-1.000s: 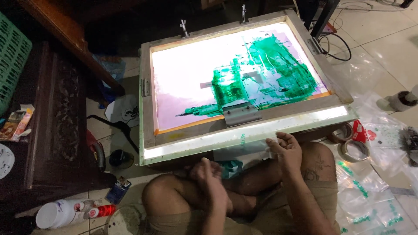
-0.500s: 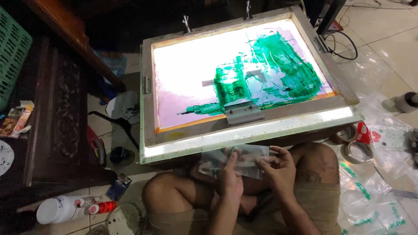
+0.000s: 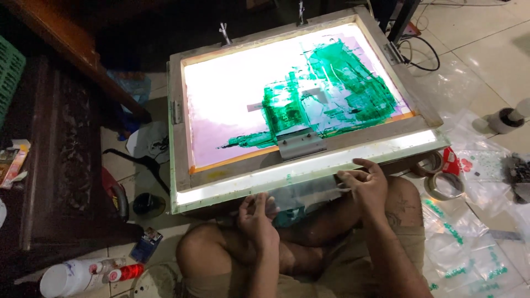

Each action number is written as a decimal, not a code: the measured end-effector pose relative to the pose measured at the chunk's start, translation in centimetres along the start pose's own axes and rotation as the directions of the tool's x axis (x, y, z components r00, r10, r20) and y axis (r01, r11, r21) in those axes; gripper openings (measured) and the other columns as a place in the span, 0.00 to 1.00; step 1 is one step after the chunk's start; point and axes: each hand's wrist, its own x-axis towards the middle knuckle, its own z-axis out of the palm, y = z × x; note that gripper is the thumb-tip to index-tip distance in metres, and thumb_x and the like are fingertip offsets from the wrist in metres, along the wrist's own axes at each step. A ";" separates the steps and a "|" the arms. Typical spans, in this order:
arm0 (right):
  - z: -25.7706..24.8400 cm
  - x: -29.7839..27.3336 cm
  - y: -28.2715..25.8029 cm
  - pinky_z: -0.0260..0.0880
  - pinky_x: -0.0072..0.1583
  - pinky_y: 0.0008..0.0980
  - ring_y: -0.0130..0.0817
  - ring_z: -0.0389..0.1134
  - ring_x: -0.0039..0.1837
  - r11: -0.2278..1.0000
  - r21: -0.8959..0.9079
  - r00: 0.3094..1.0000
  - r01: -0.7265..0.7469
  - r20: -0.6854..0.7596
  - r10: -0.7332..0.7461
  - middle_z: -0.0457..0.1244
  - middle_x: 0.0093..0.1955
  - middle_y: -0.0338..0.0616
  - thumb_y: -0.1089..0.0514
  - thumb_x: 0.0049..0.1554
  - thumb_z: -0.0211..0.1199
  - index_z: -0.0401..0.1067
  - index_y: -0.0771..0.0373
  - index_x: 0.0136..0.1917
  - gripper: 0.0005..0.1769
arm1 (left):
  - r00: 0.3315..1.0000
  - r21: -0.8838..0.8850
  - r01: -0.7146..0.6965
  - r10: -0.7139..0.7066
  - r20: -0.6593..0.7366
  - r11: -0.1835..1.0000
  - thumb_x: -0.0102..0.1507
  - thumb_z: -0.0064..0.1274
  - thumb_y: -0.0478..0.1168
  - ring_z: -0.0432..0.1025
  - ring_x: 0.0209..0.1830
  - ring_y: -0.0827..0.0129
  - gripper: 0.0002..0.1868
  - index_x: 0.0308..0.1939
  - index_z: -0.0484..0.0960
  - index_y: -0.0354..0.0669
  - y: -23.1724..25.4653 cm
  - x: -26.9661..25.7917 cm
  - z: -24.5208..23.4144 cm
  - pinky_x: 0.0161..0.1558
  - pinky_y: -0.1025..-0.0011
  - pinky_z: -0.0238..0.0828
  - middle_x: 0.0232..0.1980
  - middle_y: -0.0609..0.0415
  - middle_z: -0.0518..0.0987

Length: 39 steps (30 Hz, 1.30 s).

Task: Manually screen printing a green design onto small plastic bags using a squeegee and a hinged screen frame over a light box.

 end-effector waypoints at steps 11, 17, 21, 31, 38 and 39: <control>0.9 -6.2 6.8 0.61 0.52 0.41 0.40 0.61 0.50 0.886 0.312 0.937 -0.345 0.167 0.306 0.64 0.53 0.54 0.51 0.60 0.56 0.67 0.69 0.62 0.23 | 0.998 -0.035 0.030 -0.032 -0.047 0.999 0.65 0.59 0.33 0.80 0.37 0.65 0.15 0.53 0.71 0.40 -1.2 -1.1 2.0 0.26 0.73 0.70 0.44 0.47 0.83; 2.8 -7.2 12.3 0.57 0.70 0.49 0.45 0.61 0.65 0.454 0.508 0.679 -0.732 0.591 0.435 0.62 0.65 0.51 0.48 0.64 0.51 0.66 0.65 0.65 0.23 | 0.996 -0.054 -0.013 0.008 -0.085 0.998 0.65 0.59 0.31 0.81 0.36 0.63 0.11 0.47 0.74 0.37 -1.5 -1.8 2.5 0.25 0.72 0.70 0.43 0.45 0.85; 2.9 -5.3 8.4 0.60 0.48 0.29 0.30 0.61 0.43 0.728 0.470 0.866 -0.499 0.262 0.425 0.62 0.42 0.43 0.55 0.63 0.60 0.72 0.66 0.50 0.11 | 0.997 -0.056 -0.034 0.030 -0.066 0.998 0.64 0.59 0.30 0.81 0.39 0.62 0.11 0.47 0.73 0.37 -1.5 -1.3 2.2 0.25 0.72 0.74 0.44 0.44 0.84; 3.8 -2.8 6.2 0.61 0.41 0.30 0.30 0.65 0.42 0.779 0.456 0.897 -0.432 0.129 0.422 0.62 0.42 0.45 0.58 0.66 0.59 0.70 0.69 0.53 0.10 | 0.484 0.520 -0.817 0.788 0.381 0.250 0.60 0.63 0.37 0.65 0.63 0.62 0.21 0.53 0.71 0.46 -2.1 -3.5 1.0 0.55 0.68 0.68 0.64 0.52 0.70; 4.4 -2.5 5.9 0.59 0.39 0.29 0.30 0.68 0.44 0.771 0.469 0.901 -0.430 0.172 0.397 0.61 0.39 0.40 0.54 0.65 0.61 0.70 0.65 0.53 0.11 | 0.101 0.258 -0.895 0.399 0.911 -0.364 0.54 0.69 0.41 0.67 0.65 0.51 0.31 0.60 0.75 0.48 4.3 1.7 7.7 0.64 0.53 0.64 0.66 0.48 0.69; 4.4 -2.9 5.7 0.62 0.42 0.31 0.35 0.68 0.46 0.801 0.429 0.907 -0.418 0.155 0.390 0.62 0.44 0.47 0.57 0.63 0.61 0.67 0.67 0.58 0.14 | 0.087 0.196 -0.901 0.282 0.955 -0.386 0.53 0.69 0.42 0.66 0.65 0.54 0.34 0.63 0.73 0.47 4.5 3.4 8.1 0.64 0.55 0.63 0.66 0.49 0.70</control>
